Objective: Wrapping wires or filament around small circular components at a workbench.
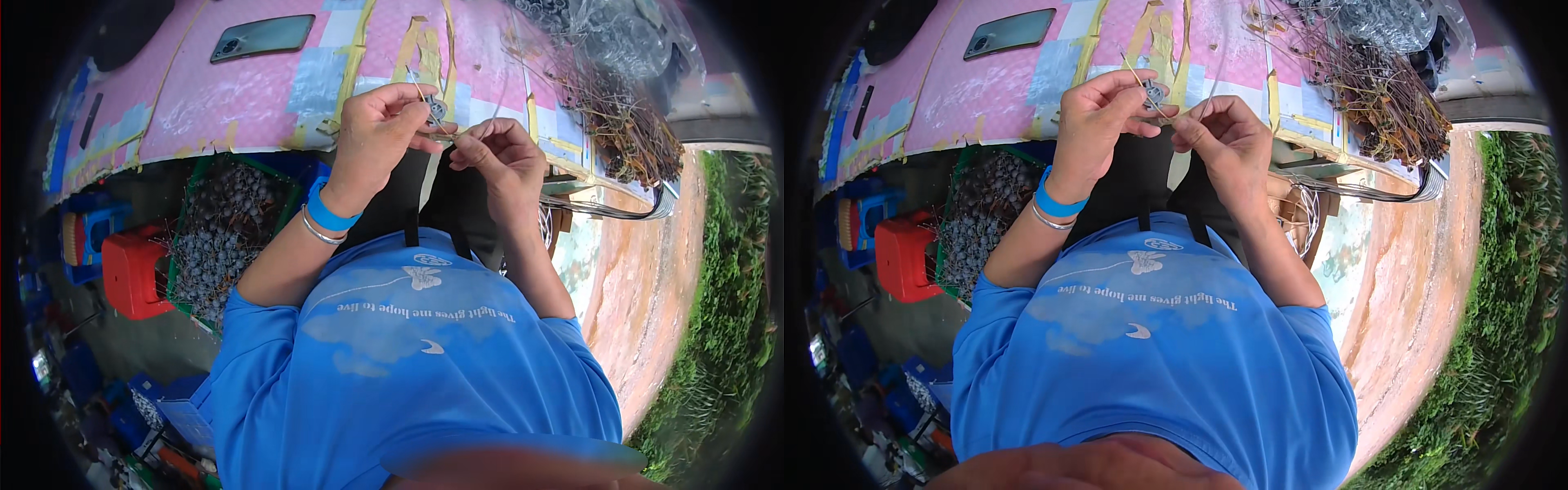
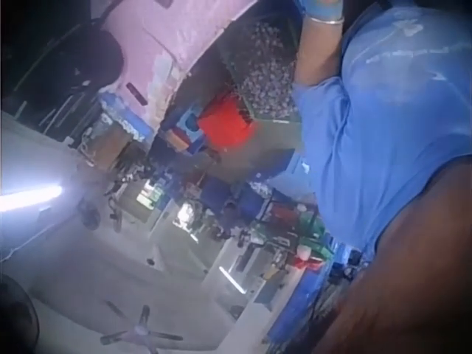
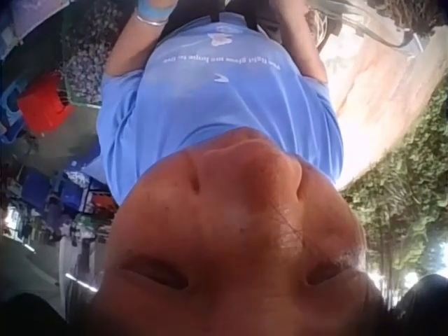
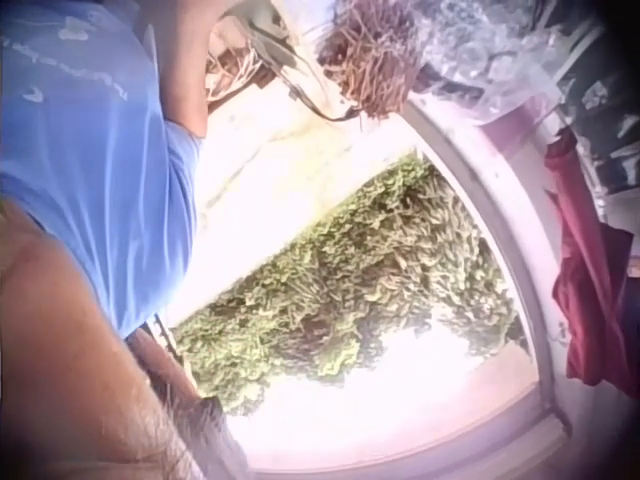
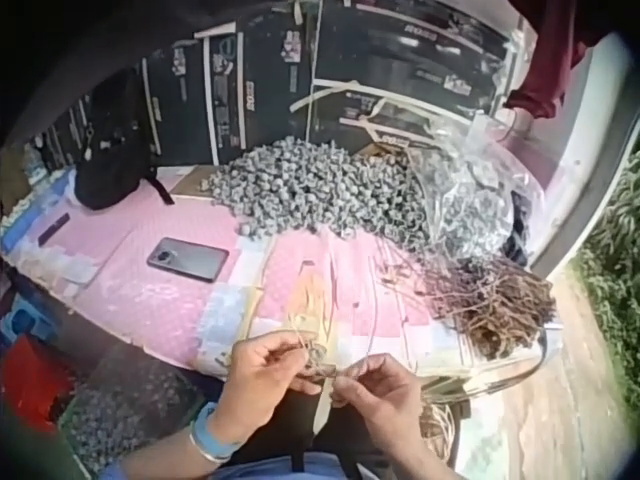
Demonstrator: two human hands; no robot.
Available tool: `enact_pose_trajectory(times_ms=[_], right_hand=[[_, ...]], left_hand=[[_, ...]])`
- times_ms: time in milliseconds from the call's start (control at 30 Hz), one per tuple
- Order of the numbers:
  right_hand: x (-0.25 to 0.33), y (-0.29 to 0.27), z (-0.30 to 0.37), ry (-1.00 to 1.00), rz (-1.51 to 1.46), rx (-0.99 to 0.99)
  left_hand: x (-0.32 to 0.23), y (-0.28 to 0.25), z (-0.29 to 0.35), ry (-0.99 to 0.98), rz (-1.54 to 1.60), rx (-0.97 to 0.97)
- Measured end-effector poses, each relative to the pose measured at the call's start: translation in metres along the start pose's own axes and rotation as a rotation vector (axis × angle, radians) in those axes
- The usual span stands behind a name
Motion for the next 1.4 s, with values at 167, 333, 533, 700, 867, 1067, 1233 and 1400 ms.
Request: enact_pose_trajectory(times_ms=[167, 333, 533, 700, 867, 1067, 1233, 1400], right_hand=[[-0.022, 0.009, 0.014, -0.047, 0.09, 0.037], [0.003, -0.003, -0.009, -0.08, 0.122, 0.136], [0.006, 0.008, -0.017, -0.125, -0.168, 0.268], [0.007, -0.001, -0.018, -0.163, -0.163, 0.172], [-0.001, -0.001, -0.024, -0.034, -0.231, 0.07], [-0.016, 0.002, -0.029, 0.107, -0.288, 0.062], [-0.022, 0.008, -0.038, 0.117, -0.258, 0.114], [-0.029, 0.004, -0.051, 0.201, -0.403, 0.08]], left_hand=[[0.002, 0.004, 0.005, -0.044, 0.15, -0.018], [-0.004, 0.024, 0.012, -0.121, 0.064, 0.231], [-0.003, 0.037, 0.018, -0.111, -0.004, 0.249], [0.002, 0.031, 0.015, -0.192, 0.115, 0.224], [-0.002, 0.031, 0.015, -0.053, 0.011, 0.124], [-0.005, 0.024, 0.011, 0.012, 0.005, 0.179], [0.001, 0.014, 0.002, -0.082, 0.015, 0.209], [0.0, 0.015, -0.004, 0.017, 0.075, 0.253]])
Point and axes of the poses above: each hand's wrist, its own z-axis away from the middle knuckle, its own y-axis out of the palm, x = y × z, the point moved 7 cm from there along -z, towards the middle knuckle, and after that the axes turned 9 degrees about x, right-handed, at the moved point
